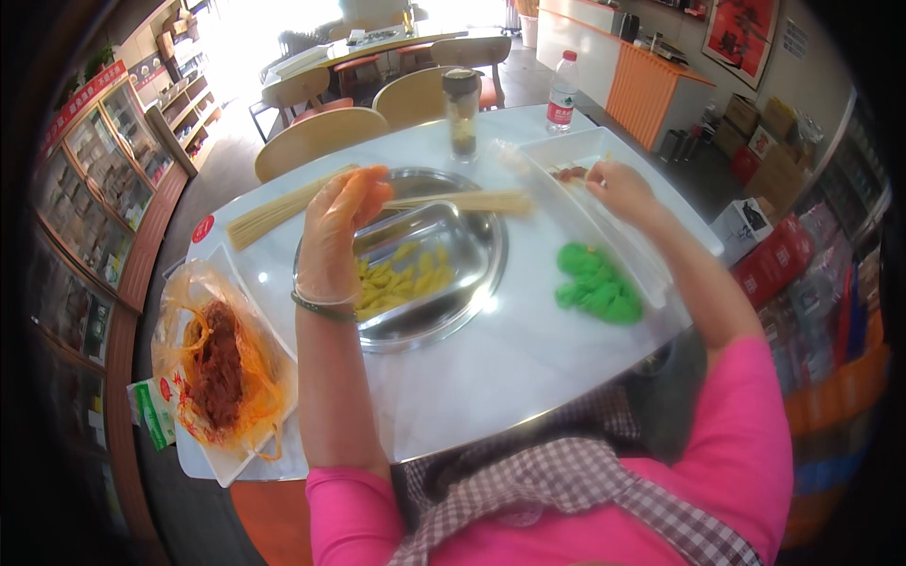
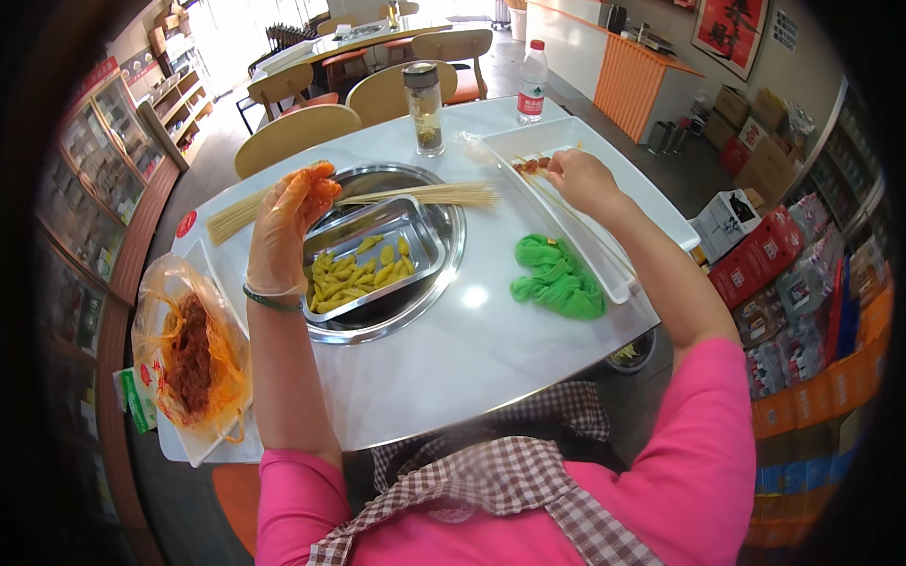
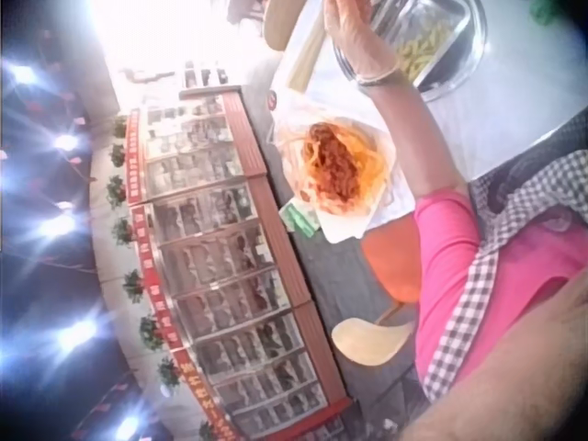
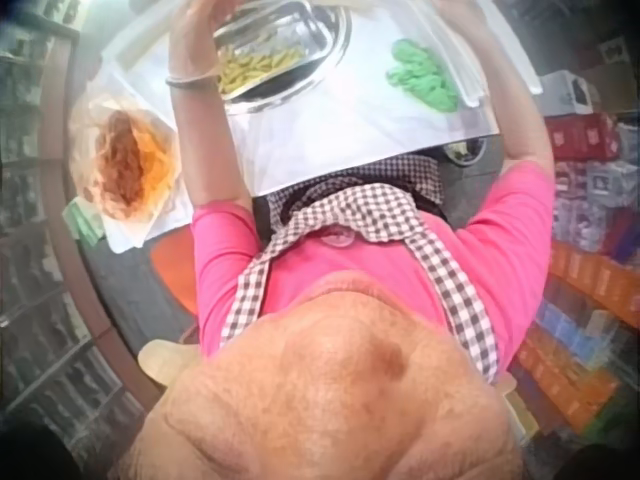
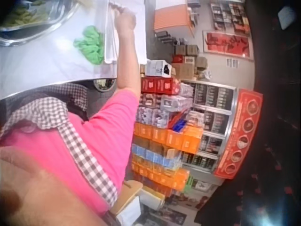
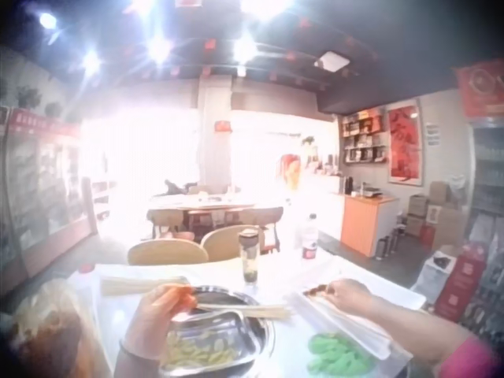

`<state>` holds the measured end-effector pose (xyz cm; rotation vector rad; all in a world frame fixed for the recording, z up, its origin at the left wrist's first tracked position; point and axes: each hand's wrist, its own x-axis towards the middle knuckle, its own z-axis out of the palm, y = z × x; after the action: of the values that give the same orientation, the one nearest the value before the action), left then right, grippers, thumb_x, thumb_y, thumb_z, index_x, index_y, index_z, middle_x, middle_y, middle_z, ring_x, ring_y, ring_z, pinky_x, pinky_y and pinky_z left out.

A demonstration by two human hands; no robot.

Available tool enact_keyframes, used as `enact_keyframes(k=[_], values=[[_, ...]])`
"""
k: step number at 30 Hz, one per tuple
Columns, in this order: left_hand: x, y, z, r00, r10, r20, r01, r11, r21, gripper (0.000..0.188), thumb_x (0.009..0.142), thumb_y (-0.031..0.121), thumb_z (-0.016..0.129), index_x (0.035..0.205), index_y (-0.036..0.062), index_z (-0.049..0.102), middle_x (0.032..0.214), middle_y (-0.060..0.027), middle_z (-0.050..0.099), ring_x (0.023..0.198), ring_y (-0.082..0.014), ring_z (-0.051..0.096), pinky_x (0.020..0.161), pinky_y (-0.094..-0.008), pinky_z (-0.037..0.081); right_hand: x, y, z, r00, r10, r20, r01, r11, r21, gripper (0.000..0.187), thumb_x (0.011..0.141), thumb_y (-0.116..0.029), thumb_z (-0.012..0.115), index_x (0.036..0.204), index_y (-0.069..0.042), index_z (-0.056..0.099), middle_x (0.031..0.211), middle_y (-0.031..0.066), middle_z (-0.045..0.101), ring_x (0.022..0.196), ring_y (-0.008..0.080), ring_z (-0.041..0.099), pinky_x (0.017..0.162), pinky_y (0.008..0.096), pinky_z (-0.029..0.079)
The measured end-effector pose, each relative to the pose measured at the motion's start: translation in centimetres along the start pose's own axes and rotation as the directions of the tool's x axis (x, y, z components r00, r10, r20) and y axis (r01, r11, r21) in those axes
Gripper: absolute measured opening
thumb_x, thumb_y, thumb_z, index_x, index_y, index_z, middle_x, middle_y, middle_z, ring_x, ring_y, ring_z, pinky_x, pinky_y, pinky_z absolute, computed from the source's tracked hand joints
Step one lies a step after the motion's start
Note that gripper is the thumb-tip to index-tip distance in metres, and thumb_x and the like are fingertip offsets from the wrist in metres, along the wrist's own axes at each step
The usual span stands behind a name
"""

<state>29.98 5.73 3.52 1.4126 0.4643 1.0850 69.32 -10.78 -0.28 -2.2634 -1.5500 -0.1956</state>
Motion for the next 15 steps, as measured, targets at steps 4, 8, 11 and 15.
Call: enact_keyframes(k=[4,8,11,15], values=[[-0.3,-0.1,-1.4,0.998,0.046,0.050,-0.044,0.999,-0.025,0.033,0.102,0.030,0.056,0.114,0.0016,0.069,0.104,-0.0055,0.067,0.099,-0.0153,0.064,0.096,-0.0299,0.049,-7.2,-9.4,-3.4,0.983,-0.116,0.144,0.122,0.992,-0.035,0.023,0.093,-0.026,0.066,0.093,-0.002,0.066,0.092,0.0169,0.068,0.087,0.0379,0.067,0.078,0.0461,0.052],[-0.1,0.3,-1.5,0.993,0.117,0.026,-0.115,0.992,-0.051,0.033,0.101,0.030,0.058,0.111,0.0010,0.070,0.100,-0.0069,0.070,0.096,-0.0140,0.066,0.093,-0.0278,0.050,-12.9,-11.9,-0.2,0.951,-0.082,0.299,0.170,0.944,-0.283,0.024,0.090,-0.027,0.068,0.092,-0.003,0.065,0.089,0.0168,0.068,0.086,0.0377,0.067,0.074,0.0475,0.053],[-0.1,0.8,-1.7,0.993,0.122,-0.007,-0.122,0.987,-0.102,0.032,0.100,0.031,0.059,0.110,0.0022,0.070,0.098,-0.0070,0.070,0.095,-0.0148,0.067,0.090,-0.0276,0.050,-13.3,-10.5,2.4,0.973,-0.027,0.228,0.081,0.969,-0.232,0.023,0.090,-0.028,0.068,0.093,-0.005,0.066,0.089,0.0164,0.068,0.085,0.0368,0.067,0.072,0.0481,0.053],[-0.2,1.3,-2.1,0.988,0.153,-0.018,-0.154,0.981,-0.119,0.030,0.099,0.031,0.061,0.107,0.0033,0.071,0.097,-0.0063,0.071,0.095,-0.0144,0.067,0.088,-0.0267,0.049,-12.5,-13.3,1.9,0.975,-0.186,0.121,0.188,0.982,-0.006,0.016,0.087,-0.015,0.070,0.097,-0.004,0.063,0.094,0.0132,0.065,0.078,0.0332,0.066,0.071,0.0441,0.052]])
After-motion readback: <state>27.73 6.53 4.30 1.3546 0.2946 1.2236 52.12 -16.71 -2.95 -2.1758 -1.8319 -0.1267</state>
